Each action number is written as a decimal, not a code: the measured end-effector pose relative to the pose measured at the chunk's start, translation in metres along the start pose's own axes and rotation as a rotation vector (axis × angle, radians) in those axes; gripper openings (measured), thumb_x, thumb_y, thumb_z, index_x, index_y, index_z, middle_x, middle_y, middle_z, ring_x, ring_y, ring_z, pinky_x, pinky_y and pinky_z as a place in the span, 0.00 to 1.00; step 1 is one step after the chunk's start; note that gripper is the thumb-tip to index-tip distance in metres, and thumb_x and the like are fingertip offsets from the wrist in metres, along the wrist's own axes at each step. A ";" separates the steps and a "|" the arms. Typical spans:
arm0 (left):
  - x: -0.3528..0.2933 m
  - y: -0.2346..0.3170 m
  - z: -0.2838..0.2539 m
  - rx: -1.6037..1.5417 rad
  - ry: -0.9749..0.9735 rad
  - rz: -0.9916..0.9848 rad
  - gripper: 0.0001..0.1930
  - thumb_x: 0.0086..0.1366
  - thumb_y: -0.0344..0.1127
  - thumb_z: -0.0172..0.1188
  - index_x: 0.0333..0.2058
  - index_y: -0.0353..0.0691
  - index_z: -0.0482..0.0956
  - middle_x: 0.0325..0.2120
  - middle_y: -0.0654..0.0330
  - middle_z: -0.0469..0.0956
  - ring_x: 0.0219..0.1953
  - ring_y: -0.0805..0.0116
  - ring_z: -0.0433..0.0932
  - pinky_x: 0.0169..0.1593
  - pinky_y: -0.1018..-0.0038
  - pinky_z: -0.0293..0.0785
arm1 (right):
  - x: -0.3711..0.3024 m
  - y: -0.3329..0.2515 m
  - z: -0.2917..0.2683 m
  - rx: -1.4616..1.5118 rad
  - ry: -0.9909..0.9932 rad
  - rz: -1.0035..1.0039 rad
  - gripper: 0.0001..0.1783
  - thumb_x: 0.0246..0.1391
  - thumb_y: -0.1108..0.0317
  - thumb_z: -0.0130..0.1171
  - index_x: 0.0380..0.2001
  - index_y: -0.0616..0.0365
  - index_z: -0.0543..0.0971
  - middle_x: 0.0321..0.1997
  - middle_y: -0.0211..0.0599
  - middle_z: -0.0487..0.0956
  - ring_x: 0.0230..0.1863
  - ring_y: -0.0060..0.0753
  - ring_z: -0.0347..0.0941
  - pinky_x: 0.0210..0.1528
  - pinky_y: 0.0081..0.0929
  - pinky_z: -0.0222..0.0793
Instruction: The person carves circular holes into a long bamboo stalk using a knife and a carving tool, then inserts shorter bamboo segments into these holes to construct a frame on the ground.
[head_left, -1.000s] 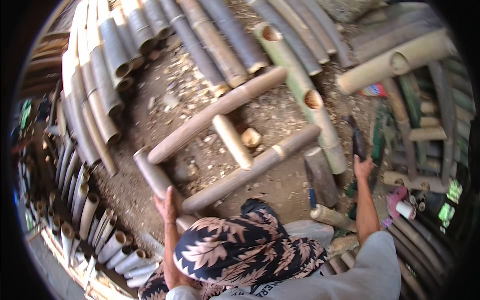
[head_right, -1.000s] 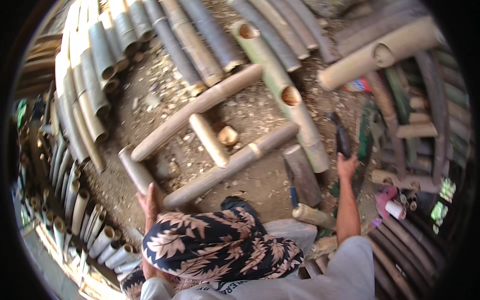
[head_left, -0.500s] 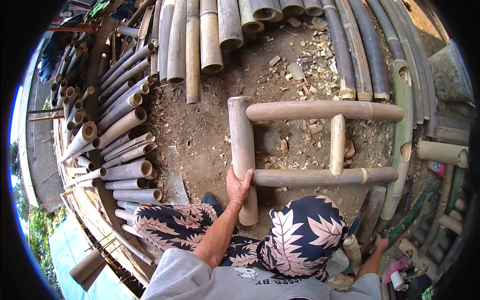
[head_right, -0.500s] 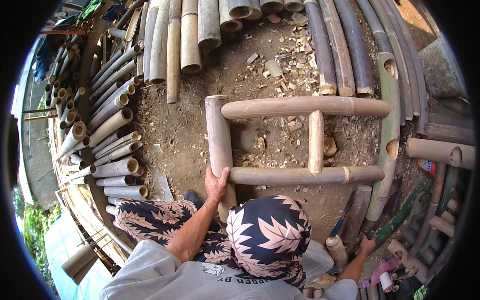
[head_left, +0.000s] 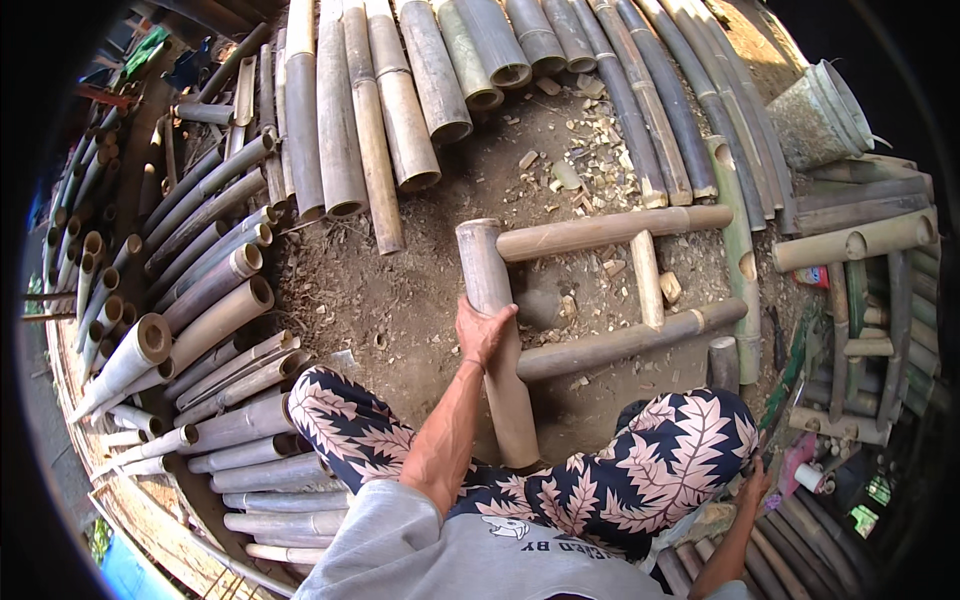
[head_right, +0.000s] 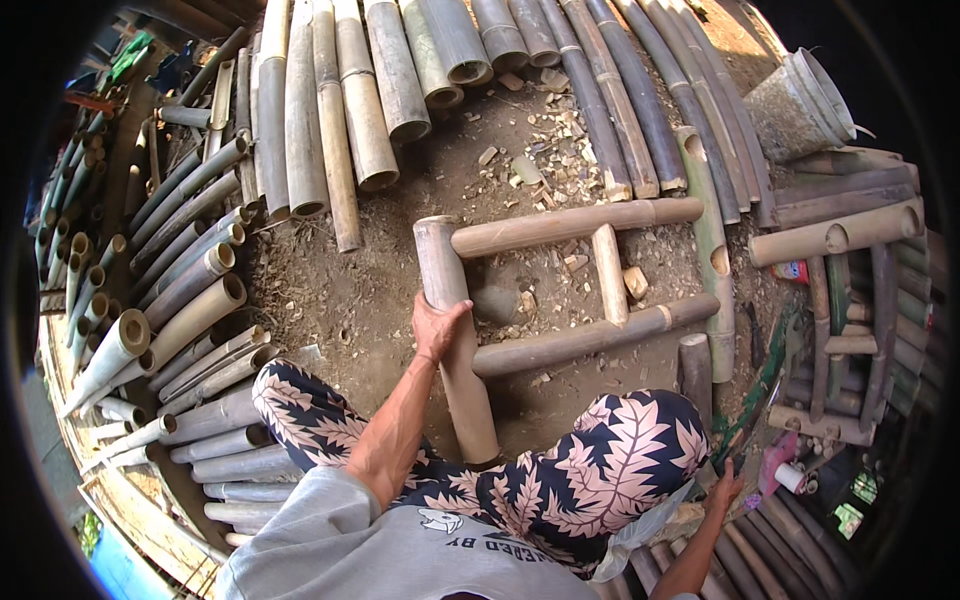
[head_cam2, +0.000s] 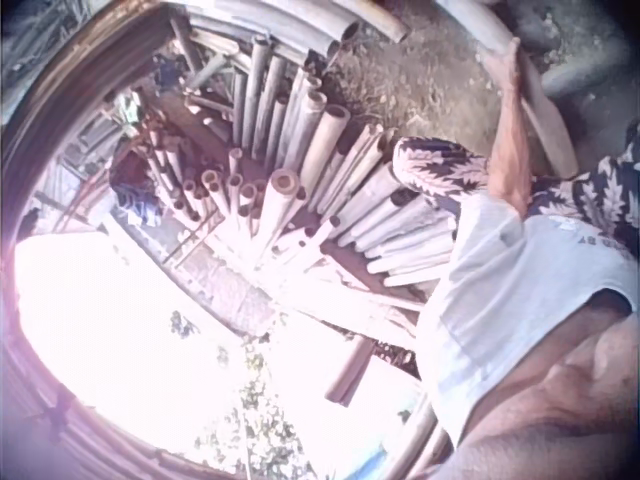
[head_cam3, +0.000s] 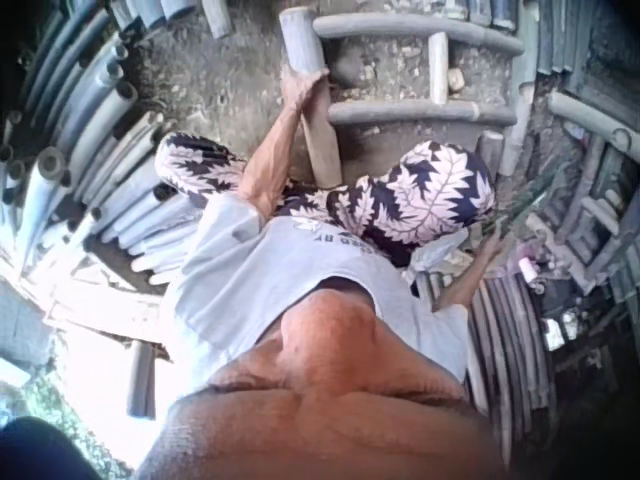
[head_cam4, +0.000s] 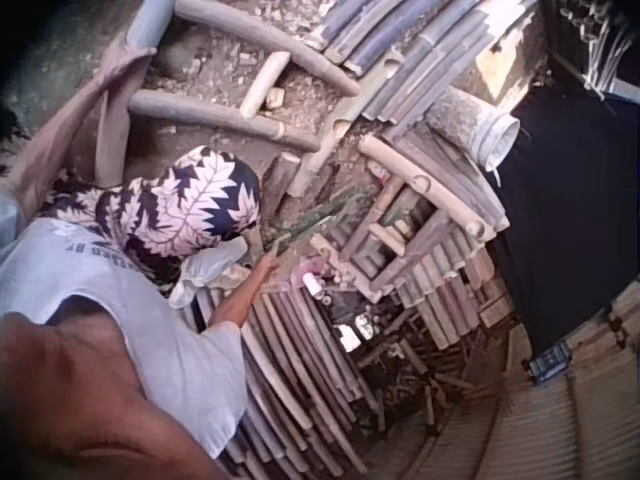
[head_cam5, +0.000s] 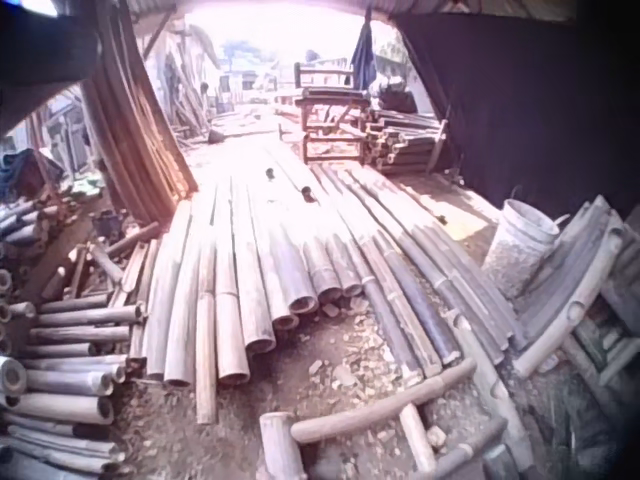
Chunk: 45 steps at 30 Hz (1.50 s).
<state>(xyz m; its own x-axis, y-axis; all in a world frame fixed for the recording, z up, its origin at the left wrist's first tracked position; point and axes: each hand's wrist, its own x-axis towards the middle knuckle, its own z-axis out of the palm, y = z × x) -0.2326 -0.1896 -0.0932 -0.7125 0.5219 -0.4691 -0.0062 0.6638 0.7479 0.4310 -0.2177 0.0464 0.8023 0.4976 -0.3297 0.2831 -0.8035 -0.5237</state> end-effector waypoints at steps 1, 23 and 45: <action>0.008 -0.004 -0.004 -0.021 0.001 0.005 0.50 0.40 0.55 0.76 0.57 0.30 0.66 0.50 0.40 0.76 0.53 0.45 0.75 0.58 0.58 0.70 | -0.020 0.002 -0.017 -0.004 -0.040 -0.010 0.37 0.52 0.52 0.66 0.61 0.60 0.68 0.46 0.41 0.77 0.34 0.30 0.71 0.29 0.28 0.65; 0.070 -0.005 -0.061 -1.071 0.071 -0.626 0.58 0.58 0.75 0.52 0.68 0.28 0.45 0.69 0.39 0.48 0.72 0.45 0.48 0.71 0.53 0.45 | -0.230 -0.010 0.055 0.270 -0.285 -0.012 0.14 0.62 0.55 0.56 0.43 0.52 0.71 0.24 0.26 0.69 0.17 0.21 0.65 0.17 0.24 0.62; 0.045 0.003 -0.059 0.302 -0.545 0.053 0.53 0.56 0.67 0.63 0.60 0.18 0.61 0.57 0.28 0.66 0.61 0.37 0.67 0.64 0.56 0.64 | -0.208 -0.154 0.317 -0.353 -0.423 -1.101 0.30 0.52 0.65 0.65 0.57 0.64 0.70 0.43 0.50 0.71 0.47 0.54 0.69 0.49 0.46 0.65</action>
<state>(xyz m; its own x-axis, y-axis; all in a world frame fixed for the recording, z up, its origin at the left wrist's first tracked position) -0.3064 -0.1953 -0.0842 -0.2458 0.7034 -0.6669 0.2745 0.7104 0.6481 0.0540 -0.0942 -0.0533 -0.1692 0.9794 -0.1099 0.8803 0.1001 -0.4638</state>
